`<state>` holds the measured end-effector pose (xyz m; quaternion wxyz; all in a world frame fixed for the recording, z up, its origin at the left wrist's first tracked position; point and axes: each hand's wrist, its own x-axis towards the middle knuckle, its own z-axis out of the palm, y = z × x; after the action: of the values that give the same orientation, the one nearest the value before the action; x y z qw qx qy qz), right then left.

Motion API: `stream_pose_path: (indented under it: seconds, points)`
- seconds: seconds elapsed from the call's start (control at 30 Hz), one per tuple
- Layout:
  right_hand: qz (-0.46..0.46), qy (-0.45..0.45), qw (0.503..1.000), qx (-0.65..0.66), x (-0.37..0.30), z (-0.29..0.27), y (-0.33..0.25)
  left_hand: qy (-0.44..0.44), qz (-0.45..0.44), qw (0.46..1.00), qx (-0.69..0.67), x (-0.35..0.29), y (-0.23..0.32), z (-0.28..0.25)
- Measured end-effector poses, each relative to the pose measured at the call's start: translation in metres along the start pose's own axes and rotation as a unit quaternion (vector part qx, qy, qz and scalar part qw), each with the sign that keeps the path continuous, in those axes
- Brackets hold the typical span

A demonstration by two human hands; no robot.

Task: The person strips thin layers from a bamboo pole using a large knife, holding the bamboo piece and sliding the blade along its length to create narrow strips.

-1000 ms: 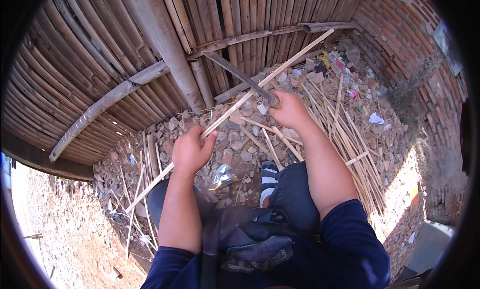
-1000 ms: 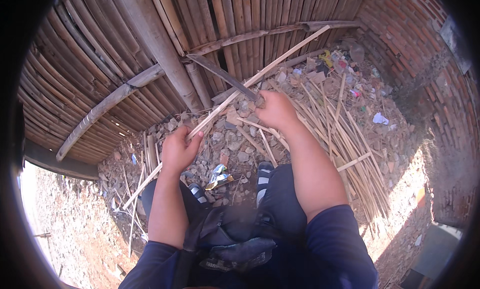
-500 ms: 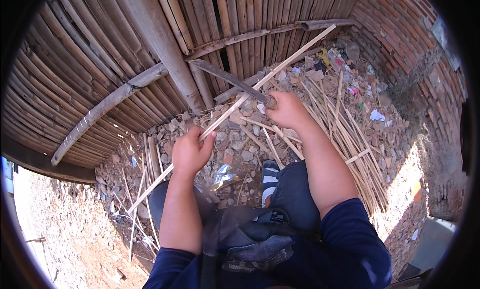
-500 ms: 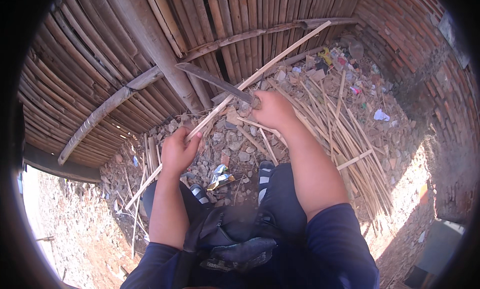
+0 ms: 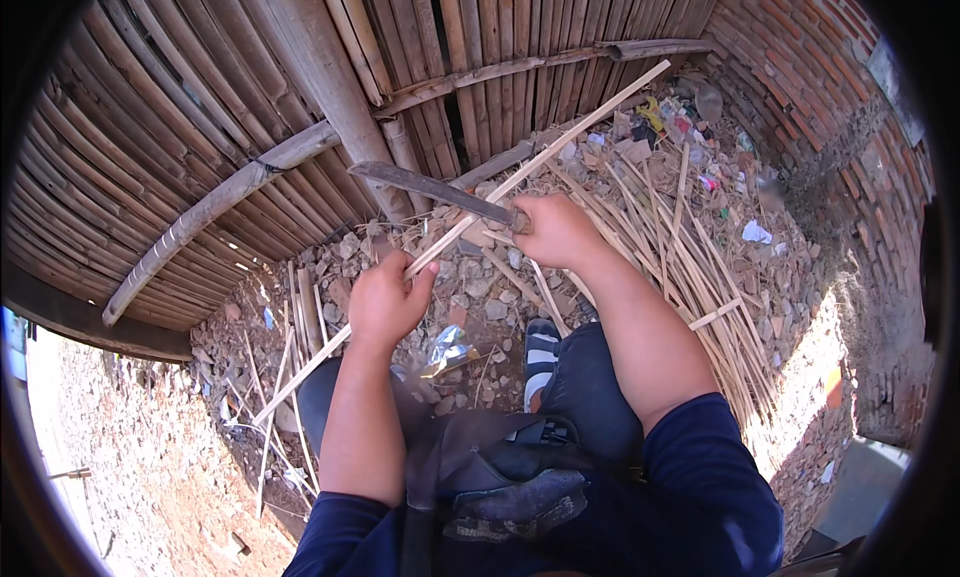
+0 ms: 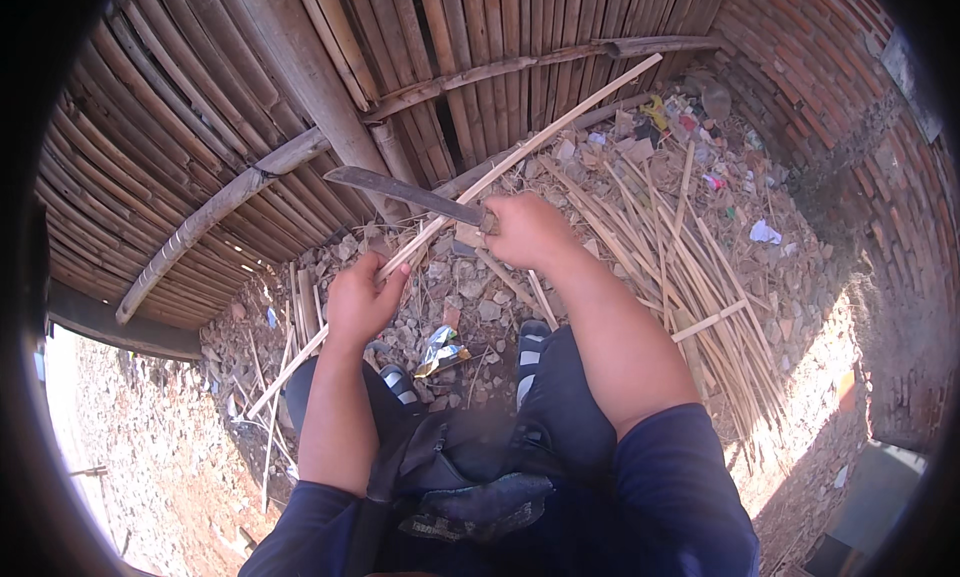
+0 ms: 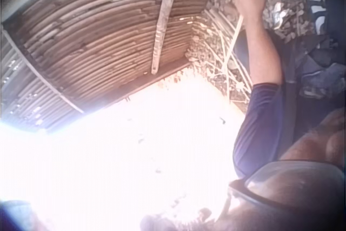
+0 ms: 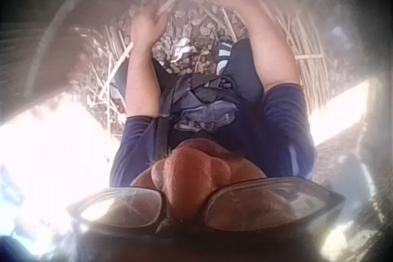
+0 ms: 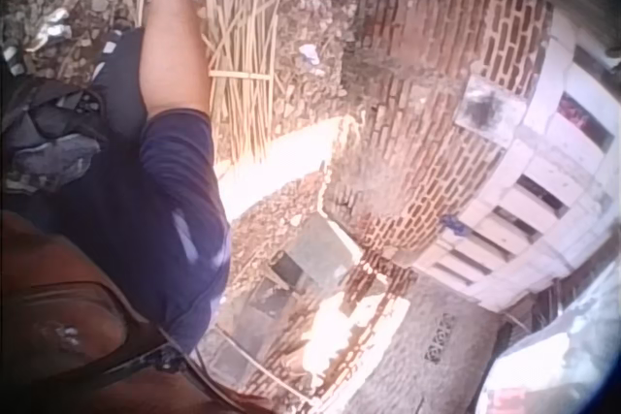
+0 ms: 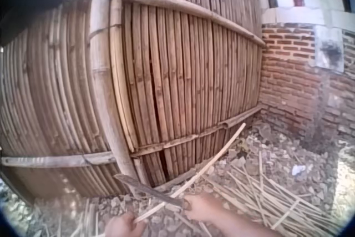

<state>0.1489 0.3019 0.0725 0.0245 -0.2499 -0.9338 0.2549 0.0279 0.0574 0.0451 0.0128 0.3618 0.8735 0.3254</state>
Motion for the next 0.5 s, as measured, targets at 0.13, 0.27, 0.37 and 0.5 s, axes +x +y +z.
stream_pose_path:
  seconds: [0.13,0.27,0.37,0.5]
  points:
    - [-0.011,0.004,1.0,0.001,-0.001,-0.001,0.001,0.003,0.0,1.0,-0.008,0.0,0.0,0.001]
    - [-0.01,0.019,1.0,-0.003,-0.002,-0.009,0.006,0.009,0.005,1.0,-0.012,0.001,0.0,0.001]
    - [0.012,0.036,0.999,0.013,-0.002,-0.016,0.011,0.007,0.003,1.0,-0.009,0.001,0.002,-0.001]
    - [0.033,0.06,0.998,0.006,0.003,-0.015,0.021,0.005,0.005,1.0,-0.006,0.002,0.002,0.0]
